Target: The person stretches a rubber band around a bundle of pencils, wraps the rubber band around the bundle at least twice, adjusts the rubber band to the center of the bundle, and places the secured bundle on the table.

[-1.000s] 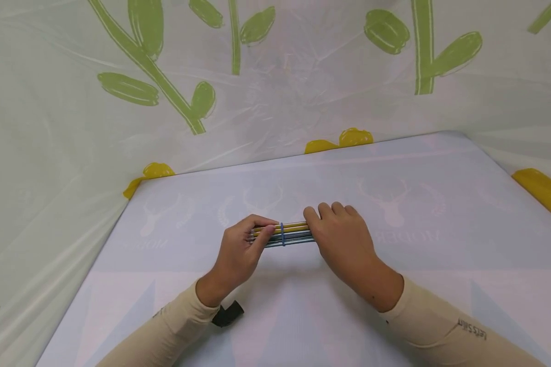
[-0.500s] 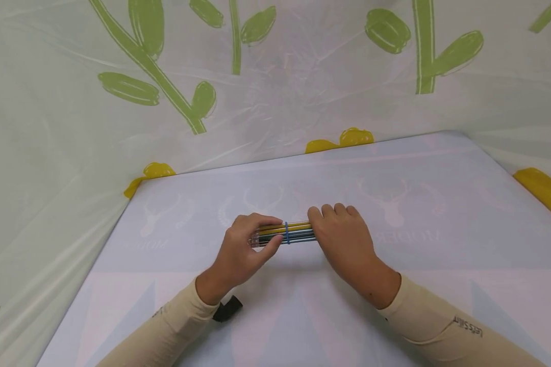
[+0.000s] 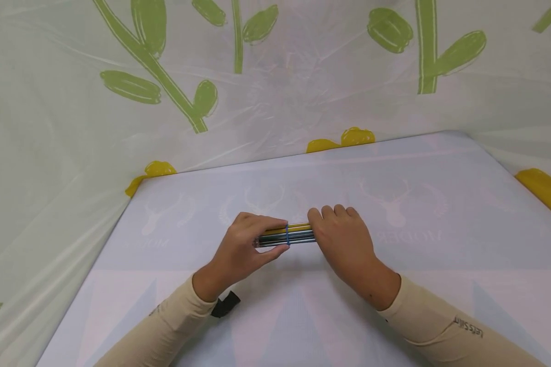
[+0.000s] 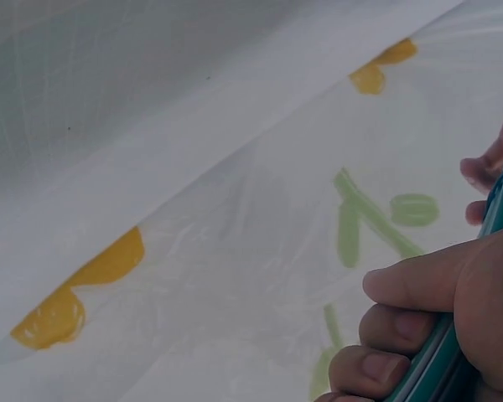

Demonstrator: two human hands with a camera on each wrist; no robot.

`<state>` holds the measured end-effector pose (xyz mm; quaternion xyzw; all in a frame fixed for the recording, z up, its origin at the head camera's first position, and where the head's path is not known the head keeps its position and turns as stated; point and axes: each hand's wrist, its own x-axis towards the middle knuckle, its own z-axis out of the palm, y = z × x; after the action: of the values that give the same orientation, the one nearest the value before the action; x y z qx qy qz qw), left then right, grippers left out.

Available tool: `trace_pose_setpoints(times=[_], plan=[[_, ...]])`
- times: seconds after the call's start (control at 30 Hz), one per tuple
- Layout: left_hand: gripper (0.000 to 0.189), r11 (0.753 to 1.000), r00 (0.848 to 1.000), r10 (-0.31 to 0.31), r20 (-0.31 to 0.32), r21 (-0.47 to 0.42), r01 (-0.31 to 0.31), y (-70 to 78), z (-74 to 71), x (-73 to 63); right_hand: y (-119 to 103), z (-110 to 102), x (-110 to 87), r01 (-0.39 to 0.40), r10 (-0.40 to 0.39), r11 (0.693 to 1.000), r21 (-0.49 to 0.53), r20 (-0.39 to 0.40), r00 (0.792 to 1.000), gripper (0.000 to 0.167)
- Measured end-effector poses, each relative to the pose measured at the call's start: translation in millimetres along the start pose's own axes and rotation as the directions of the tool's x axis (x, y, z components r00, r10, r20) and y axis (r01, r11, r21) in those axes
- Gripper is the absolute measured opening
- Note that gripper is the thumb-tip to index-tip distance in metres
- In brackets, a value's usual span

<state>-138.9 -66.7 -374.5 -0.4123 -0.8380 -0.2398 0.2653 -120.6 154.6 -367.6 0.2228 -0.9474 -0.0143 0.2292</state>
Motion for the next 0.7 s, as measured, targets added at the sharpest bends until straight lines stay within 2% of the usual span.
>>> trace_pose_setpoints(times=[0.27, 0.43, 0.7], plan=[[0.042, 0.996, 0.995, 0.076, -0.065, 0.057, -0.072, 0.2, 1.8, -2.2, -4, 0, -1.4, 0.008, -0.008, 1.000, 0.003, 0.016, 1.000, 0.037], [0.043, 0.986, 0.991, 0.123, -0.046, 0.117, -0.117, 4.2, 1.1, -1.2, -8, -1, -3.8, 0.036, -0.036, 0.999, 0.020, 0.000, 0.999, 0.038], [0.043, 0.974, 0.990, 0.136, -0.034, 0.190, -0.127, 10.6, 0.6, -0.7, -11, -1, -5.9, 0.052, -0.052, 0.999, 0.005, -0.011, 0.999, 0.037]])
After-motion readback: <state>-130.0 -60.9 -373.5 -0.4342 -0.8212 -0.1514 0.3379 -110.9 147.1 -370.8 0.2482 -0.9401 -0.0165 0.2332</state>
